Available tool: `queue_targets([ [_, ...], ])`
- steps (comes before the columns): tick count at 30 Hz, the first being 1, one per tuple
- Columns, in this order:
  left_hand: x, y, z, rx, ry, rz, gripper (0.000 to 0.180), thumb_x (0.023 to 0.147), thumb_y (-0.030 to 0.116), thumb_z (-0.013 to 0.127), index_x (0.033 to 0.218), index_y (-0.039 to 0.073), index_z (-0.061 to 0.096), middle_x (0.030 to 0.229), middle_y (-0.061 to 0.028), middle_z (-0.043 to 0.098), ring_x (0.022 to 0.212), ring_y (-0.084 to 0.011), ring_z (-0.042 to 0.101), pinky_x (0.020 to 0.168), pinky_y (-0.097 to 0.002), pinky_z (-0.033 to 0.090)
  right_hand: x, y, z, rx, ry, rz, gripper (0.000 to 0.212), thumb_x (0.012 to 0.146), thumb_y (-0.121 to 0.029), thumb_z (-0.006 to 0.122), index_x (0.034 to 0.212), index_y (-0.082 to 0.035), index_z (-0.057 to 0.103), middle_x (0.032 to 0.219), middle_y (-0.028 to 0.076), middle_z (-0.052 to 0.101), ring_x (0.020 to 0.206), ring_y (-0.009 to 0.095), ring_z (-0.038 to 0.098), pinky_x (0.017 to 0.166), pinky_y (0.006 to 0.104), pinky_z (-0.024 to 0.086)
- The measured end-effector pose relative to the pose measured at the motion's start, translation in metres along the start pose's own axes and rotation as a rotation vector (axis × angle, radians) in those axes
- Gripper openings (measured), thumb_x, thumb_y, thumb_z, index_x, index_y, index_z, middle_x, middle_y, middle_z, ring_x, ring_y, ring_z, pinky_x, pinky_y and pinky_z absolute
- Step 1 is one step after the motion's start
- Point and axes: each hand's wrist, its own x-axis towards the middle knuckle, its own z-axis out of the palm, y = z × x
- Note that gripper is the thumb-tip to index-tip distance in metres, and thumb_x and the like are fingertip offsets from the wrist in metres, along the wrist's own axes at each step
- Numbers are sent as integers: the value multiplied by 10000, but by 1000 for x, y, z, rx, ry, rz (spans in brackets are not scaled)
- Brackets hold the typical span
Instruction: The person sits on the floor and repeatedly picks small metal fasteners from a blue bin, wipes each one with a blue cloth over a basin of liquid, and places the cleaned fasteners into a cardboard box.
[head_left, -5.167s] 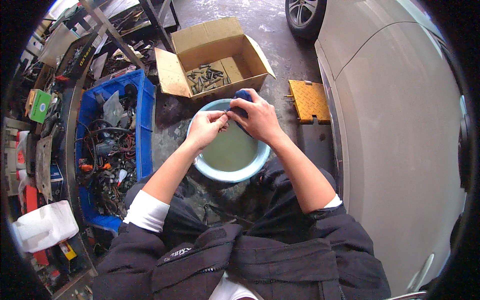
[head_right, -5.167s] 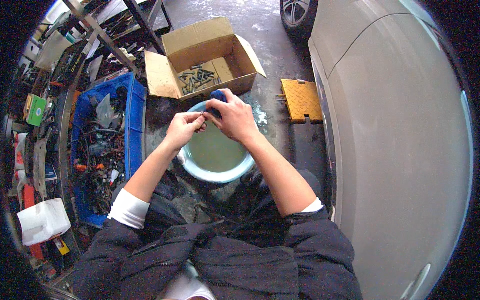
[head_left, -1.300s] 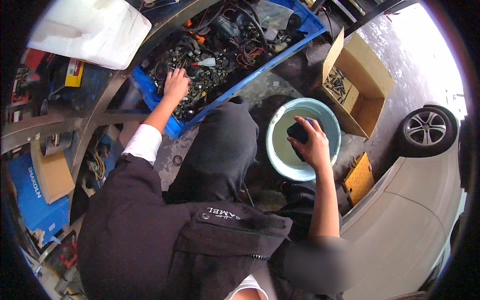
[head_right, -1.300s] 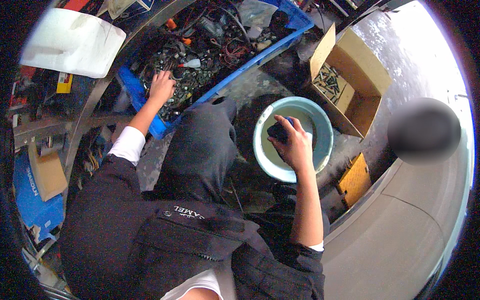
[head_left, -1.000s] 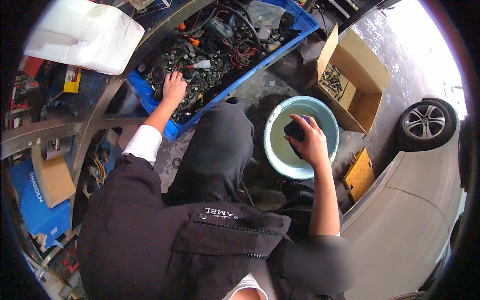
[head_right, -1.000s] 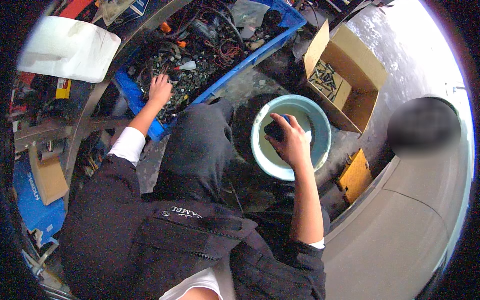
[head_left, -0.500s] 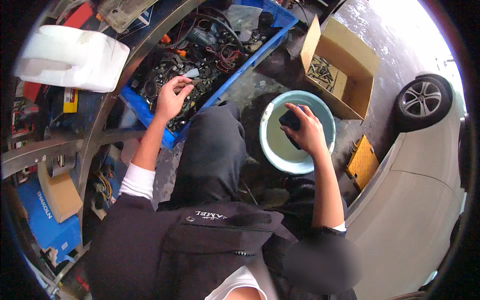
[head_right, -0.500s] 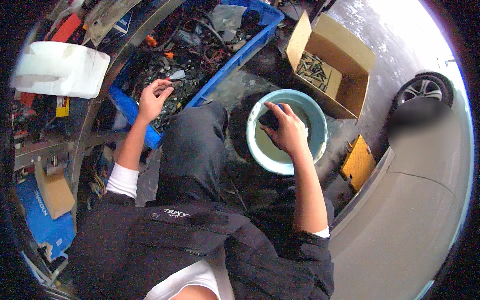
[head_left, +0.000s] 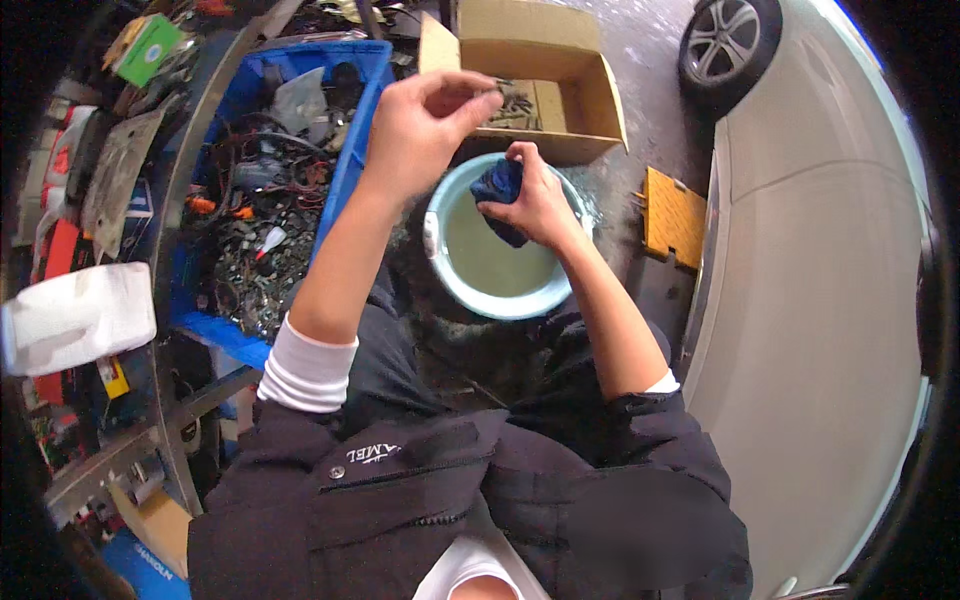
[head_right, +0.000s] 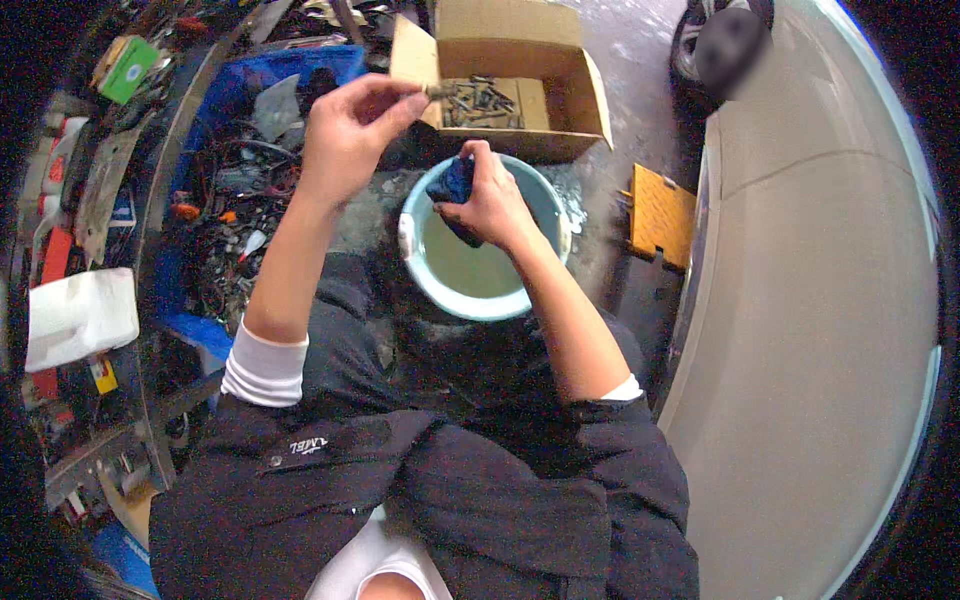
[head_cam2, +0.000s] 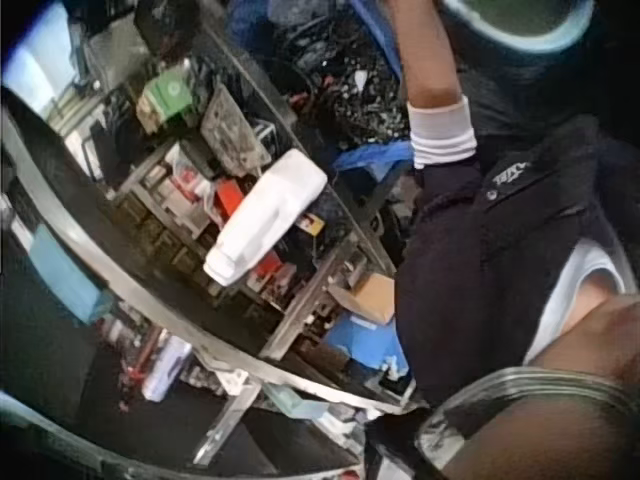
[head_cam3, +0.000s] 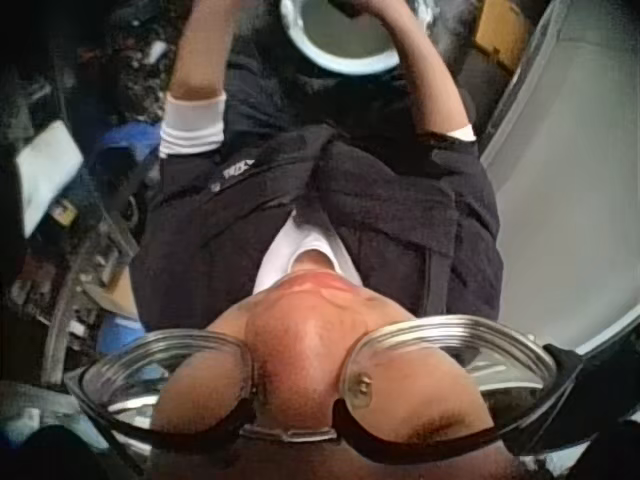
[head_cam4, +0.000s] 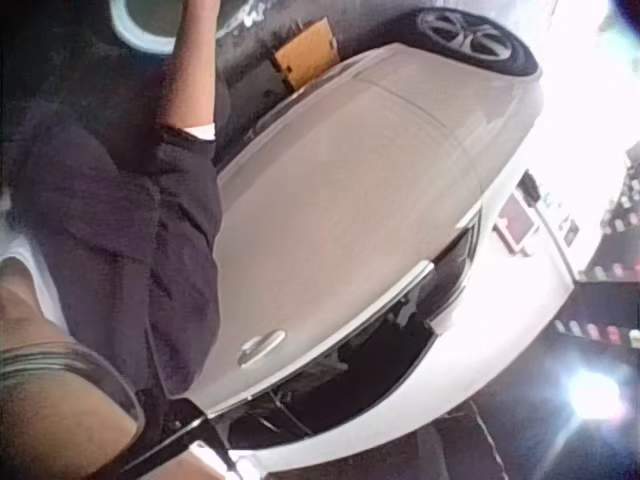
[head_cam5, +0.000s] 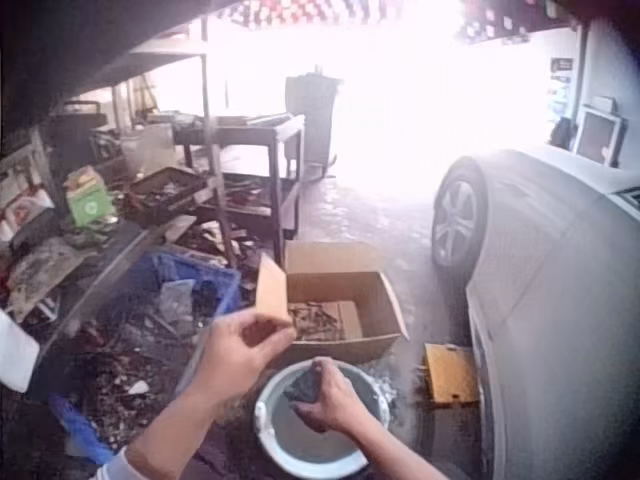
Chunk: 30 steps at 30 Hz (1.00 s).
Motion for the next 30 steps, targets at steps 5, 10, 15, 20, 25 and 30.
queue_targets([
  [5, 25, -46, 32, 94, -30, 26, 219, 888, 197, 822, 1039, 39, 801, 935, -88, 799, 858, -122, 751, 805, -277, 592, -9, 33, -38, -173, 137, 130, 736, 681, -242, 923, 1318, -141, 567, 1184, 203, 629, 1144, 399, 630, 1022, 471, 516],
  [10, 23, -96, 26, 452, -121, -47, 226, 862, 248, 805, 1038, 106, 813, 939, -79, 803, 871, -163, 773, 839, -314, 602, -21, 84, -68, -277, 157, 211, 766, 687, -203, 916, 1376, -192, 580, 1171, 169, 724, 1131, 330, 705, 1022, 429, 542],
  [15, 17, -100, 42, 403, -284, 6, 209, 848, 224, 779, 1027, 119, 796, 945, -101, 785, 874, -218, 770, 819, -346, 605, -21, 58, -70, 48, 252, 256, 828, 711, -242, 947, 1408, -160, 508, 1218, 182, 719, 1111, 314, 724, 971, 419, 574],
  [20, 5, -81, 64, 105, -310, -55, 244, 902, 116, 750, 1114, -4, 764, 993, -105, 793, 910, -138, 746, 868, -297, 588, -15, 18, -64, 693, 383, -39, 794, 842, -131, 865, 1486, -71, 405, 1260, 144, 671, 1103, 251, 697, 954, 364, 575],
  [25, -4, -82, 82, -332, -141, -203, 222, 956, -33, 664, 1170, -47, 723, 1070, -125, 771, 995, -178, 743, 931, -319, 600, -16, 1, -52, 606, 331, -135, 920, 801, -139, 888, 1542, -95, 343, 1357, 141, 555, 1227, 244, 588, 1075, 396, 480],
  [30, 4, -71, 82, -617, -105, -215, 208, 968, 11, 718, 1173, -25, 718, 1117, -115, 762, 993, -156, 727, 920, -300, 598, -23, 10, -67, 358, 341, -116, 758, 731, -92, 848, 1412, -120, 517, 1260, 132, 661, 1174, 249, 657, 1052, 367, 499],
])
